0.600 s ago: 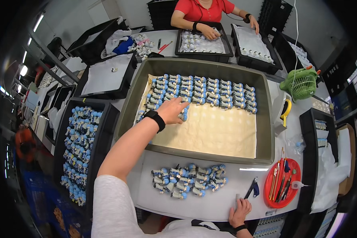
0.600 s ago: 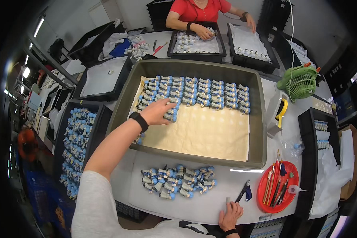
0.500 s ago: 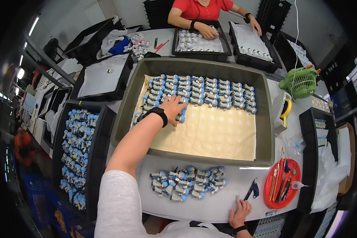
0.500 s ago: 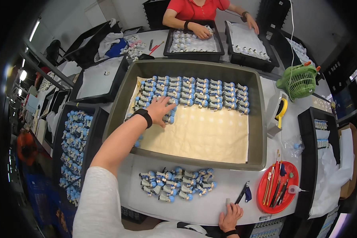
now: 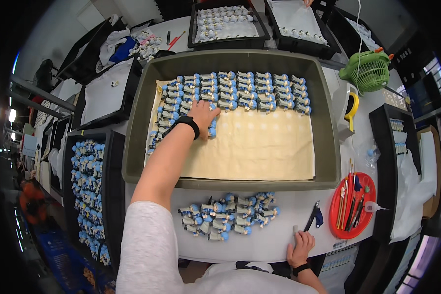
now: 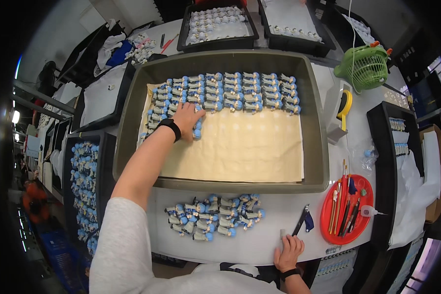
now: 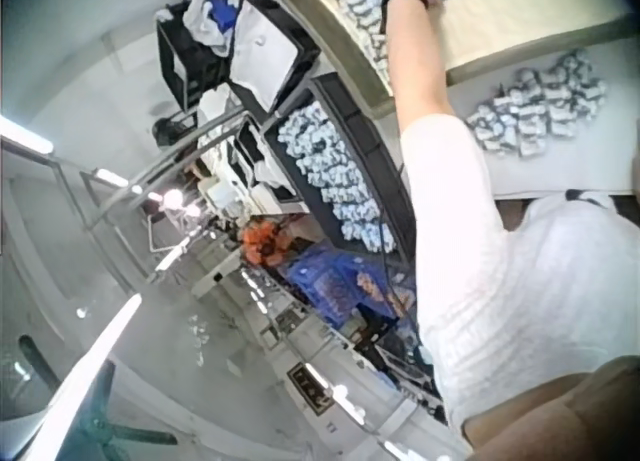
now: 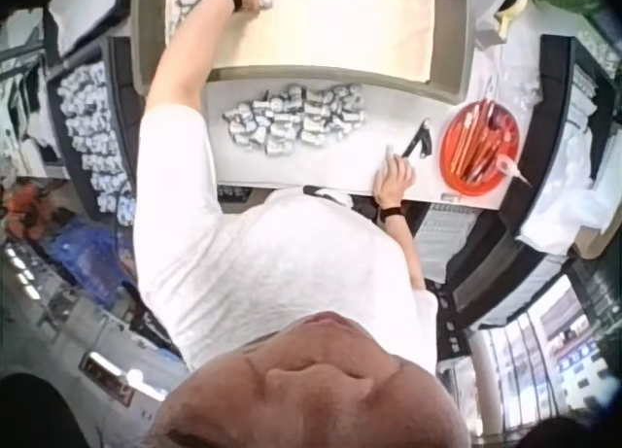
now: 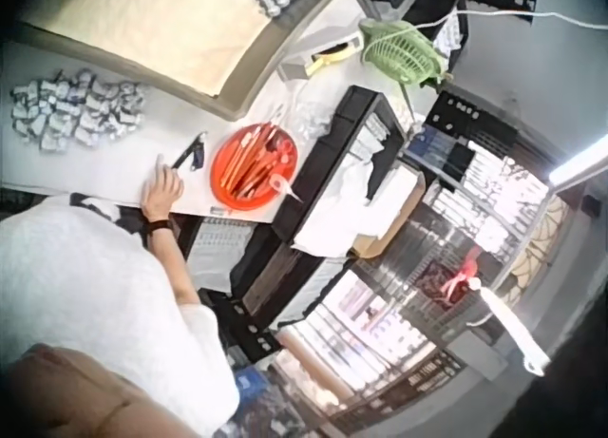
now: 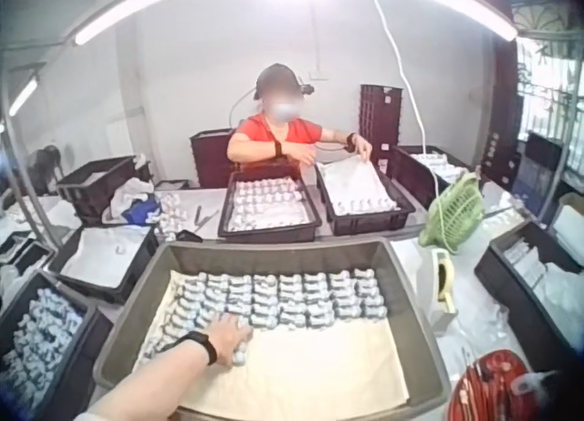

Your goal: The person assembles small blue and white figurines by hand, picking them from a tray and placing them on a table. They repeatedly handle individual figurines, rotate them, and place them into a tray. Another person works at a nearby table in the background.

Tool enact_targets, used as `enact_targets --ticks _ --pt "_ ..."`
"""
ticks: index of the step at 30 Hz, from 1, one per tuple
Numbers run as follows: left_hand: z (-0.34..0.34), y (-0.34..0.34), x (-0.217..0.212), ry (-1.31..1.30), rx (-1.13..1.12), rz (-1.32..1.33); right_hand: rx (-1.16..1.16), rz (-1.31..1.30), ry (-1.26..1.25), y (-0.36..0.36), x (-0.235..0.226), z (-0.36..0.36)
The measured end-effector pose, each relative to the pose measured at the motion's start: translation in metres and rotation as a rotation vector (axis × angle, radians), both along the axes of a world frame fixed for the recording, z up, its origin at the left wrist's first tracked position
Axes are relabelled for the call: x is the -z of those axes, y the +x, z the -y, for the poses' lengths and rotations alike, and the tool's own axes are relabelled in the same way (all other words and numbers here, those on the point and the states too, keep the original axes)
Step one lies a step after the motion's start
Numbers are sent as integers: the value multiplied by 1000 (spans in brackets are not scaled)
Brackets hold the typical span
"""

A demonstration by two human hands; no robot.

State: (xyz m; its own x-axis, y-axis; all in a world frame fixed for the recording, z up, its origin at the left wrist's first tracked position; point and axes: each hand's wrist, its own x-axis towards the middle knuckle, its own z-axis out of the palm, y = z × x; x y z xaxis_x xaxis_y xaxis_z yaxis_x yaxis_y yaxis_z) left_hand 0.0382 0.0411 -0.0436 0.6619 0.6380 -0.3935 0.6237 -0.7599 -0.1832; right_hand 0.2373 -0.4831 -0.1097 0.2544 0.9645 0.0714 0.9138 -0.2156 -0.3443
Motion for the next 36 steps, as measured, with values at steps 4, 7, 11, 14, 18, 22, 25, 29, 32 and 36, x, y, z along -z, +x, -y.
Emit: enact_targets --ticks 4,7,11,14,18,22,25,29,32,36 --pt "15 -12 -10 131 65 434 12 -18 -8 0 -1 -3" --pt "55 -8 -69 149 140 736 22 -6 -6 -3 2 0" --pt "166 -16 -127 -171 268 895 26 -13 18 -2 3 0" --pt "250 -24 -99 -418 224 812 1 -16 14 1 2 -3" --pt "293 -16 -20 -308 103 611 19 -32 -19 0 0 -4" --pt "305 -13 3 -166 10 573 14 -21 -3 -1 1 0" --pt "285 -24 -59 -439 23 461 19 -47 -39 0 1 3" --pt "190 -63 -109 -481 -27 961 42 -52 -41 -2 4 6" --pt "107 -106 -105 -171 -61 727 34 -60 -30 -2 4 6" --pt "56 -155 -67 -182 -72 64 16 -69 -16 0 2 3"
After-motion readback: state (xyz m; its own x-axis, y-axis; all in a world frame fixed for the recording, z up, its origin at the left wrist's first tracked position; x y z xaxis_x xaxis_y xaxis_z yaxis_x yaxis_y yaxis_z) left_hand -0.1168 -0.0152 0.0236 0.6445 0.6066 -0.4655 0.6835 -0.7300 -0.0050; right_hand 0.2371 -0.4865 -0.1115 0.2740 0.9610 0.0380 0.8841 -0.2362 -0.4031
